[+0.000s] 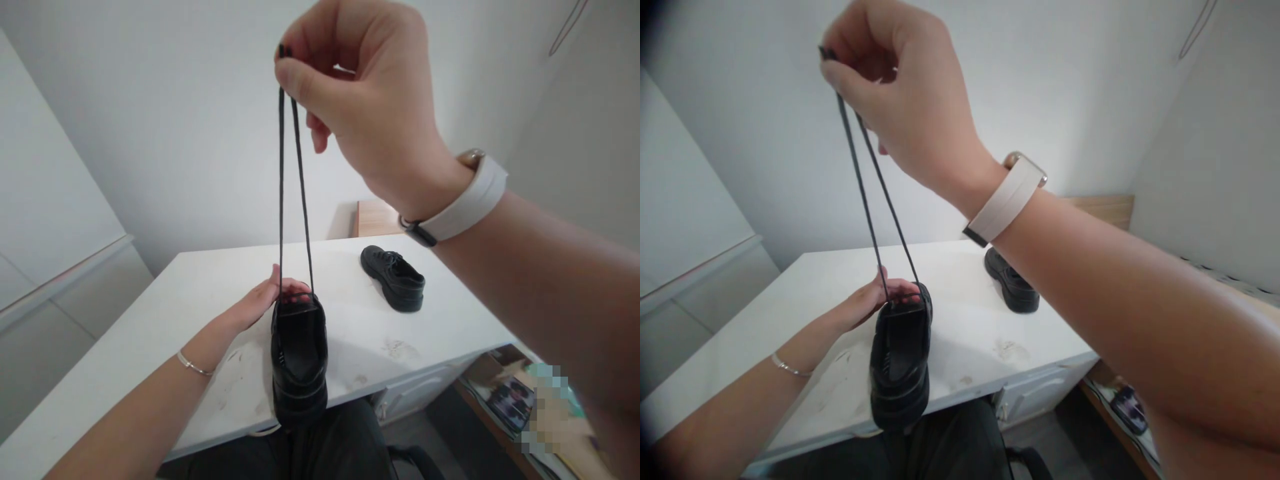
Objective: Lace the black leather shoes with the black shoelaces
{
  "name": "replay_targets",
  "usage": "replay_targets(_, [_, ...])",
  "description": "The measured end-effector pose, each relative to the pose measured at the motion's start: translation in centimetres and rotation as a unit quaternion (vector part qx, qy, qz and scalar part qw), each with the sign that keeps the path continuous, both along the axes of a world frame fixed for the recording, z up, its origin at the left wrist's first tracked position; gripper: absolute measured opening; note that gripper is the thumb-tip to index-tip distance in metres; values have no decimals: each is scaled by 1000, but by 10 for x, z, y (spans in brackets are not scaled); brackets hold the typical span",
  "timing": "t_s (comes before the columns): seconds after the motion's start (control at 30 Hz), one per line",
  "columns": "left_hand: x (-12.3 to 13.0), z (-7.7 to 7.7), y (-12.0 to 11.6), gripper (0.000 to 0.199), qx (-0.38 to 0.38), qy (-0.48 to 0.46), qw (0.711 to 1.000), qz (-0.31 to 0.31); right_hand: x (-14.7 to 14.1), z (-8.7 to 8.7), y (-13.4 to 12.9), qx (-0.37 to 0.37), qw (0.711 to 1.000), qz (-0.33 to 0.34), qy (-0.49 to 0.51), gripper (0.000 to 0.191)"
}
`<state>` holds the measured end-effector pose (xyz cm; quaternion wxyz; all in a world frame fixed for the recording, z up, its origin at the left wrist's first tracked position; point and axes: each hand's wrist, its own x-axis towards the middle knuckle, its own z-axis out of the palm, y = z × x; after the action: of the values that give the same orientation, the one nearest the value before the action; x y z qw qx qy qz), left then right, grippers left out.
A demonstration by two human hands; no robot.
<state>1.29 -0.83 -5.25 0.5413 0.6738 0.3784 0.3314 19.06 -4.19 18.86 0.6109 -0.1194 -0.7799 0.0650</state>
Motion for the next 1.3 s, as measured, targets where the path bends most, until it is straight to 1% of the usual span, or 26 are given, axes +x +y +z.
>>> replay_targets(0.07, [-3, 1, -2, 100, 10, -3, 999, -46, 2, 5, 6, -14, 1000, -18, 11, 28])
replay_targets(0.13, [-3, 4, -6, 97, 39, 15, 997, -71, 4, 6, 8, -19, 1000, 2, 24, 29])
replay_targets(0.2, [-2, 7, -9, 87, 60, 40, 995, -70, 5, 4, 5, -16, 999, 41, 20, 27])
replay_targets(0.27, [0, 10, -10, 79, 60, 51, 995, -63, 5, 2, -1, -6, 997, 73, 9, 25])
replay_targets(0.37, [3, 11, -12, 73, 54, 52, 996, -46, 5, 0, -7, 1, 996, 94, 4, 25])
replay_targets(0.43, [3, 10, -12, 73, 55, 57, 996, -31, 5, -1, -9, 6, 995, 99, 7, 23])
replay_targets(0.53, [3, 9, -13, 73, 60, 63, 996, -15, 4, -3, -10, 20, 995, 93, 7, 19])
replay_targets(0.6, [3, 8, -12, 71, 62, 58, 996, -16, 3, -4, -13, 13, 997, 77, 5, 20])
replay_targets(0.67, [3, 7, -12, 66, 59, 52, 997, -26, 3, -5, -19, 2, 998, 58, 1, 21])
replay_targets(0.83, [4, 8, -12, 55, 52, 41, 997, -45, 1, -5, -43, -13, 999, 26, -39, 16])
replay_targets(0.87, [4, 8, -12, 55, 50, 39, 997, -44, 0, -5, -46, -13, 999, 21, -44, 19])
replay_targets(0.93, [5, 9, -13, 55, 46, 37, 998, -38, -3, -4, -49, -8, 999, 23, -30, 37])
replay_targets(1.0, [7, 8, -13, 55, 42, 37, 998, -29, -7, -4, -49, -18, 999, 31, 10, 55])
replay_targets(1.03, [9, 8, -13, 55, 41, 36, 998, -25, -9, -4, -48, -25, 999, 34, 32, 60])
replay_targets(1.07, [10, 8, -13, 55, 41, 35, 998, -20, -10, -5, -48, -33, 997, 34, 54, 62])
replay_targets(1.13, [13, 8, -14, 53, 41, 33, 999, -9, -12, -8, -49, -42, 995, 33, 83, 59])
replay_targets(1.27, [19, 7, -17, 50, 45, 40, 998, 11, -14, -15, -55, -80, 993, 35, 85, 55])
replay_targets(1.3, [19, 7, -17, 49, 48, 43, 998, 14, -15, -16, -57, -79, 993, 32, 82, 55])
